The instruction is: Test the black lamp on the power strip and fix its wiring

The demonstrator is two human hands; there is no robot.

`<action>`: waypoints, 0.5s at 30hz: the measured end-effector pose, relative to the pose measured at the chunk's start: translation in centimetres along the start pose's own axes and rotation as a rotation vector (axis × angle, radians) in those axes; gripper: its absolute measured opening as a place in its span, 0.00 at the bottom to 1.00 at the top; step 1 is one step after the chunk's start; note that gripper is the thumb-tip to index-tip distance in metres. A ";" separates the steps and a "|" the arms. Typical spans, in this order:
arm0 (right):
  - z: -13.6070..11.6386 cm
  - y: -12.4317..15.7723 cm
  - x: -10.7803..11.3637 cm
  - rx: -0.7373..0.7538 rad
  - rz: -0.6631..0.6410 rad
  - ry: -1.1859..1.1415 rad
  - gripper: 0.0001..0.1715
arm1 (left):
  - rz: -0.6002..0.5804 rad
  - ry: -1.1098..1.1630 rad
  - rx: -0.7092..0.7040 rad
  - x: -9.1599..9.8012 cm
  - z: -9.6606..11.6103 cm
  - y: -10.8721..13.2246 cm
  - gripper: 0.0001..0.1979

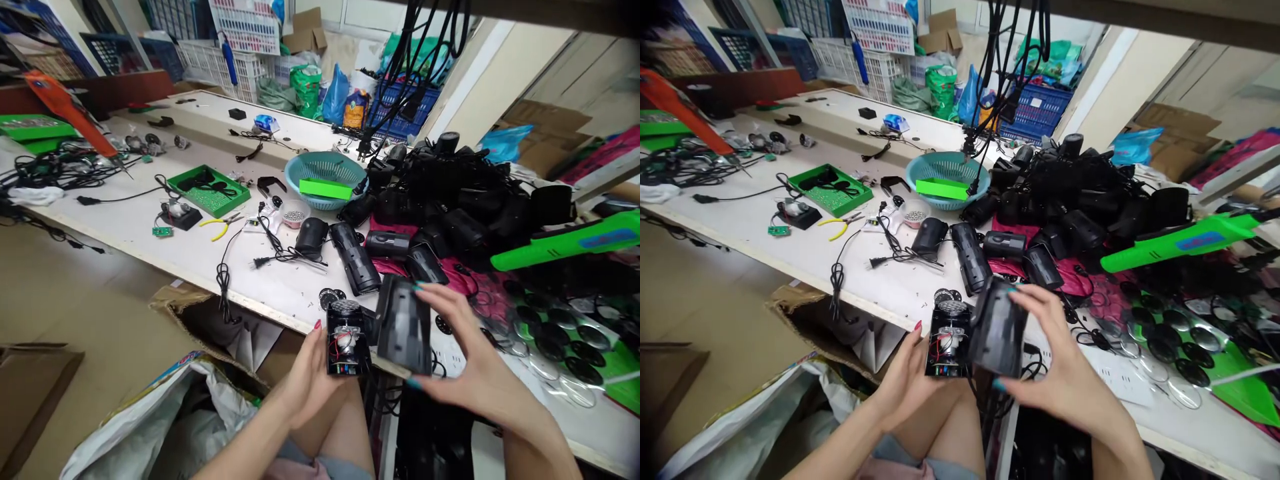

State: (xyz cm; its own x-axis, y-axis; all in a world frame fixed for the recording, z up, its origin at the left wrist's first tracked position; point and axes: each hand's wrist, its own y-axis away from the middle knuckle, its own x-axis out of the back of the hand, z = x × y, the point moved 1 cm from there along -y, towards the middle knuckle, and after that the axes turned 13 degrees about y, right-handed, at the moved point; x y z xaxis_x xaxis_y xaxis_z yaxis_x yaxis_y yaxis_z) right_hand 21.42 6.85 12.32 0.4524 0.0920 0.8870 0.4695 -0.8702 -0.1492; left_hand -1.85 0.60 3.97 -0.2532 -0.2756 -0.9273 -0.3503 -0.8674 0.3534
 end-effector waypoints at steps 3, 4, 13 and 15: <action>-4.1 0.4 0.1 0.209 -0.144 0.013 0.53 | 0.033 -0.031 -0.031 -0.9 -0.4 0.1 0.27; -4.8 0.2 -0.2 0.249 -0.193 0.019 0.54 | 0.048 -0.041 -0.044 -1.2 -0.5 0.2 0.28; -5.0 -1.1 -2.4 0.212 -0.275 0.028 0.53 | 0.005 -0.086 -0.082 -2.2 -0.4 1.8 0.28; -4.9 -0.9 -2.8 0.193 -0.281 0.014 0.55 | 0.009 -0.082 -0.076 -2.0 -0.4 2.0 0.27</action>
State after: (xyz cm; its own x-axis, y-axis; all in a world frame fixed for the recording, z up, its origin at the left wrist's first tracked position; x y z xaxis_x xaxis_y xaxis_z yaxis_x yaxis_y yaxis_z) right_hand 16.00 4.96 12.13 0.2748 0.3073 0.9111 0.7095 -0.7043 0.0235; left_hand -1.66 -0.75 6.44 -0.3297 -0.2518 -0.9099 -0.2788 -0.8948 0.3487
